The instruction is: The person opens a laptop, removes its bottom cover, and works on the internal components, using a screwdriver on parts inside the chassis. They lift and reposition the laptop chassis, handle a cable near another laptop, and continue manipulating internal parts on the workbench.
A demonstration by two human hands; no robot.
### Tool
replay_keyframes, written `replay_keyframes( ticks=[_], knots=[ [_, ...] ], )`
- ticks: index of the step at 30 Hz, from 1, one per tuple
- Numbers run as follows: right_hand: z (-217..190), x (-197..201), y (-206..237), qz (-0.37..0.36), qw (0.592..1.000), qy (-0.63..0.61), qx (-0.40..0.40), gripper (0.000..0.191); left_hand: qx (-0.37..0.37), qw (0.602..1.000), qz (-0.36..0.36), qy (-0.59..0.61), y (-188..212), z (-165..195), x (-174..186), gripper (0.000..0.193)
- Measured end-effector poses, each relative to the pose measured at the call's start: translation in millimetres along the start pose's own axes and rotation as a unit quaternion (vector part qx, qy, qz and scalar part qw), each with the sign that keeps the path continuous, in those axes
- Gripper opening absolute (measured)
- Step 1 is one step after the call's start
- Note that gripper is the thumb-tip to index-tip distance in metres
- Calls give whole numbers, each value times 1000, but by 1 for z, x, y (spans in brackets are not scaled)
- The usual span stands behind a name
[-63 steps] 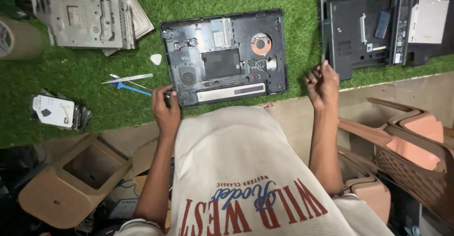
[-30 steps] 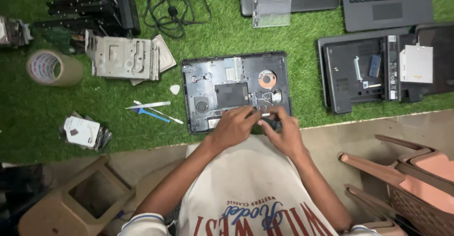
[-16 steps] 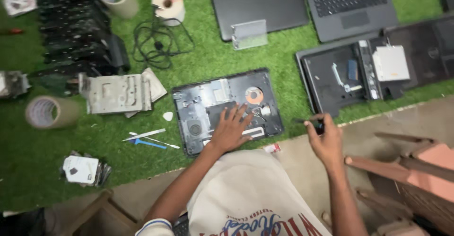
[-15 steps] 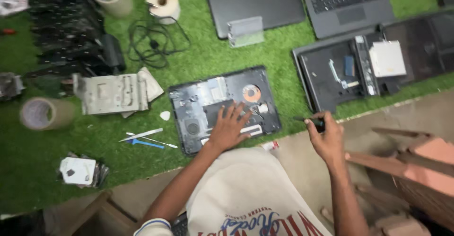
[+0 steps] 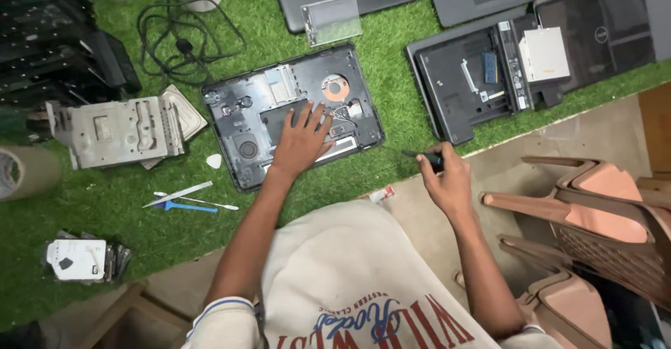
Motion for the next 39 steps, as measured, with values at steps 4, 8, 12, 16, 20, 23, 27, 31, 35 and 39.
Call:
replay_keyframes(
  ticks=[4, 8, 12, 16, 20, 23, 27, 31, 35, 39],
  knots=[
    [-12, -10, -13, 1, 1000, -10, 4, 22, -8, 1000, 12, -6, 2, -1, 6, 64],
    [-17, -19, -19, -18, 999, -40, -4, 19, -1, 1000, 13, -8, 5, -2, 6, 62],
    [-19, -16, -23, -1, 1000, -13, 14, 20, 0, 1000, 17, -7, 3, -5, 5, 60],
    [-17, -16, -25, -2, 1000, -20, 5, 18, 3, 1000, 13, -5, 0, -5, 3, 60],
    [-21, -14, -31, -11, 1000, -14, 6, 19, 5, 1000, 12, -2, -2, -4, 2, 61],
    [-39, -7, -40, -15, 997, 13, 73, 21, 4, 1000, 14, -4, -2, -5, 2, 61],
    [-58, -20, -59, -95, 978, 151, 106, 33, 3, 1000, 11, -9, -3, -3, 0, 62],
    [-71, -38, -83, -159, 960, 202, 113, 29, 1, 1000, 20, 3, -1, -3, 2, 61],
    [-92, -28, -91, -153, 956, 98, 228, 23, 5, 1000, 25, 2, 4, -5, 5, 62],
    [-106, -16, -82, -150, 947, 29, 283, 21, 6, 1000, 23, 11, 8, -8, 5, 62]
  ],
)
Point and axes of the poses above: each hand's wrist, its own y-axis away from the middle knuckle, its own x-axis out of the back of the hand, z = x × y, the point moved 8 cm from there along -y, towards the middle knuckle, and after that the axes turned 15 degrees about y, right-handed, at the moved point
